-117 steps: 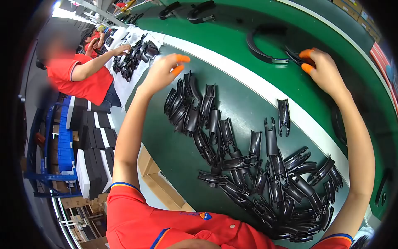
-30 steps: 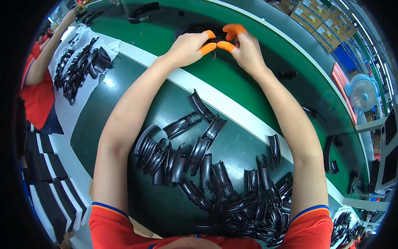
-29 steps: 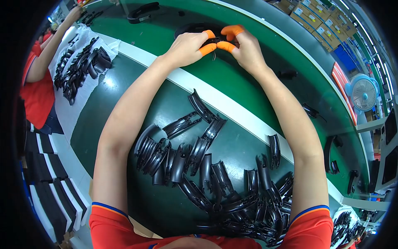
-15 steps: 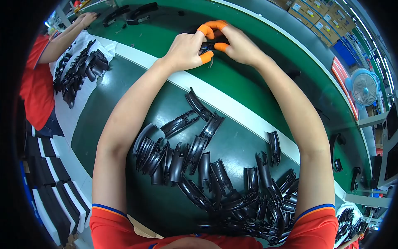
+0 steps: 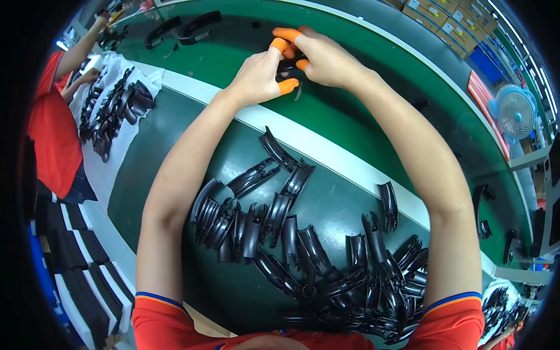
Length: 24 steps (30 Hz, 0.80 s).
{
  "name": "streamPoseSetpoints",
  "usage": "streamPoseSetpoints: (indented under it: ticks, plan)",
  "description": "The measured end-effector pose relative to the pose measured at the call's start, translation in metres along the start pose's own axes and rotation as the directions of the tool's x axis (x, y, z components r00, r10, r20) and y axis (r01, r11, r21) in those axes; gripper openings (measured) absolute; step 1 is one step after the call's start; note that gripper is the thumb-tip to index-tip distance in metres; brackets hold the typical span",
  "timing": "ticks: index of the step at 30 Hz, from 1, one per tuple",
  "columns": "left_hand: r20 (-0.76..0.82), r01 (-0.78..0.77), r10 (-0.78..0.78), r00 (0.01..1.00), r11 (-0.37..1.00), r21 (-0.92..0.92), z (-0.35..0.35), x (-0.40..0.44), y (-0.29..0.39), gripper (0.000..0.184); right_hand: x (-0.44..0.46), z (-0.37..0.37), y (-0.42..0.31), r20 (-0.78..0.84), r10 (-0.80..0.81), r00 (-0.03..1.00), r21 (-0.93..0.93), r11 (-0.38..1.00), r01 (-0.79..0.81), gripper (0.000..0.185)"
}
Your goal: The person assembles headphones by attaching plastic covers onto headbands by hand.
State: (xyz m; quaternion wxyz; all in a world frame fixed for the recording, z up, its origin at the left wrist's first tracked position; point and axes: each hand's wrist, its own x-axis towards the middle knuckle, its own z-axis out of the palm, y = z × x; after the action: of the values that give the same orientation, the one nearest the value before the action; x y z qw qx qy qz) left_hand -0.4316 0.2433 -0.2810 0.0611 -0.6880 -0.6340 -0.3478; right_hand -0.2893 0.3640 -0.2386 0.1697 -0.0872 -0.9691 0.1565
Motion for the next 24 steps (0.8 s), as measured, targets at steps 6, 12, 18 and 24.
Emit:
streamPoseSetpoints:
  ticks: [6, 12, 18, 24]
  plan:
    - [0.056, -0.205, 0.202, 0.978, 0.978, 0.041, -0.011, -0.006, 0.006, 0.070, -0.032, -0.017, -0.006, -0.164, -0.069, 0.984, -0.144, 0.989, 0.045, 0.050]
    - [0.147, -0.353, 0.335, 0.931, 0.928, 0.120, -0.021, 0.001, -0.001, 0.049, -0.077, -0.025, -0.010, -0.078, 0.181, 0.980, 0.183, 0.969, -0.165, 0.040]
    - [0.138, -0.310, 0.292, 0.946, 0.940, 0.142, -0.020, -0.001, 0.017, 0.023, -0.105, -0.014, -0.001, -0.161, 0.045, 0.986, 0.201, 0.980, -0.012, 0.037]
    - [0.070, -0.351, 0.344, 0.936, 0.922, 0.161, -0.013, -0.006, 0.023, 0.022, -0.113, -0.015, -0.006, -0.074, 0.130, 0.989, 0.248, 0.963, -0.108, 0.039]
